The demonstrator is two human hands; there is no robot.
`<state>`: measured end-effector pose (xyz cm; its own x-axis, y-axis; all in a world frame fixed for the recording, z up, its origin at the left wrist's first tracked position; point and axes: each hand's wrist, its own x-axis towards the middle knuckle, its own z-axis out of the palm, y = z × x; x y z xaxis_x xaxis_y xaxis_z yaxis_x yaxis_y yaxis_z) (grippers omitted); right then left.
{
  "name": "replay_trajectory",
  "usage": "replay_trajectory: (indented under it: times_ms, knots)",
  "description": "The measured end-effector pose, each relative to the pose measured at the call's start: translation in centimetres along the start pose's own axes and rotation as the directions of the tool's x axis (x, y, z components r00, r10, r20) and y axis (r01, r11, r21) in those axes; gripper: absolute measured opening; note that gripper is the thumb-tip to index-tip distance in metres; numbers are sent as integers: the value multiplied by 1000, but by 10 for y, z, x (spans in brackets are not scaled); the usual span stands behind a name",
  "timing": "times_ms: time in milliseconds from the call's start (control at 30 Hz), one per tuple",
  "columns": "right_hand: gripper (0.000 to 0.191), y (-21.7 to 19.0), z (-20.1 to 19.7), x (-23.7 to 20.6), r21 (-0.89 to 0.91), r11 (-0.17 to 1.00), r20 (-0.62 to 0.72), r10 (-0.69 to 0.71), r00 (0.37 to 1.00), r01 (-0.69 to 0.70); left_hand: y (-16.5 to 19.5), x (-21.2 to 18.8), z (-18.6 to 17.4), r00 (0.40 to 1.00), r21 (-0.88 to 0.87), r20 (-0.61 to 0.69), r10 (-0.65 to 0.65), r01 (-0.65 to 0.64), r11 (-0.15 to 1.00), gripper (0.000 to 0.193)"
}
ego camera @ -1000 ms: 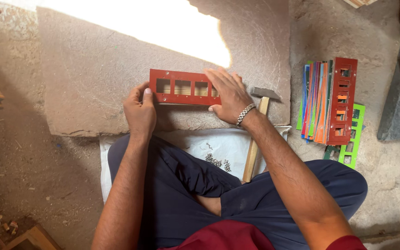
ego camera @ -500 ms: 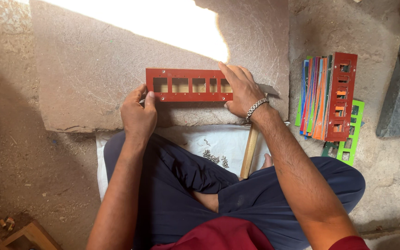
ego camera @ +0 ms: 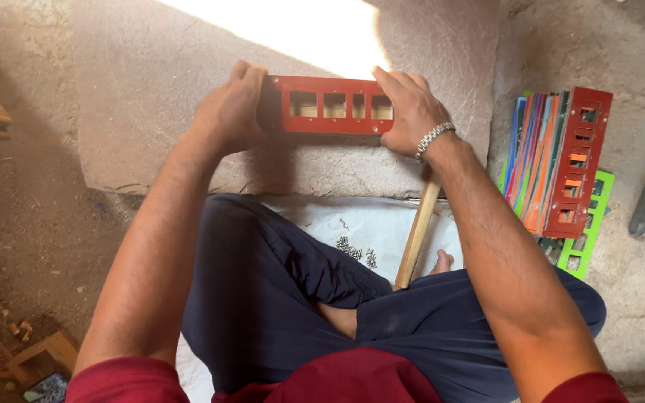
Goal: The person sits on the floor and assembles small wooden frames by placing nails and hammering them into red plastic jigs. The person repeatedly picks up a frame, inserts nails, hammers them, and stacks the completed frames.
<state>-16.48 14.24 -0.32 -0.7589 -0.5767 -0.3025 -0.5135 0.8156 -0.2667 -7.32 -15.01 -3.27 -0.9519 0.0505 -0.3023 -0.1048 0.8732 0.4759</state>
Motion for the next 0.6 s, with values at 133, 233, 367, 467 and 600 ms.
replay_trajectory:
  times_ms: [133,233,367,467,600]
  knots:
    - [103,1,-2,8,-26,996,90,89,992,-87,-8,5,4,990,-25,-113,84,-87,996,103]
    - [130,3,0,-2,131,990,23,47,999,-50,-13,4,14,988,-193,-150,17,-46,980,133]
    - [131,9,15,-27,566,822,-177,198,964,-65,-15,-9,25,943,-254,-325,-75,-10,967,107]
    - [129,9,36,-36,828,540,-71,364,929,-148,-5,-17,28,926,-618,-124,-357,209,758,72]
    - [122,12,53,-38,814,571,-107,326,939,-105,17,-21,22,931,-599,-69,-359,249,761,35]
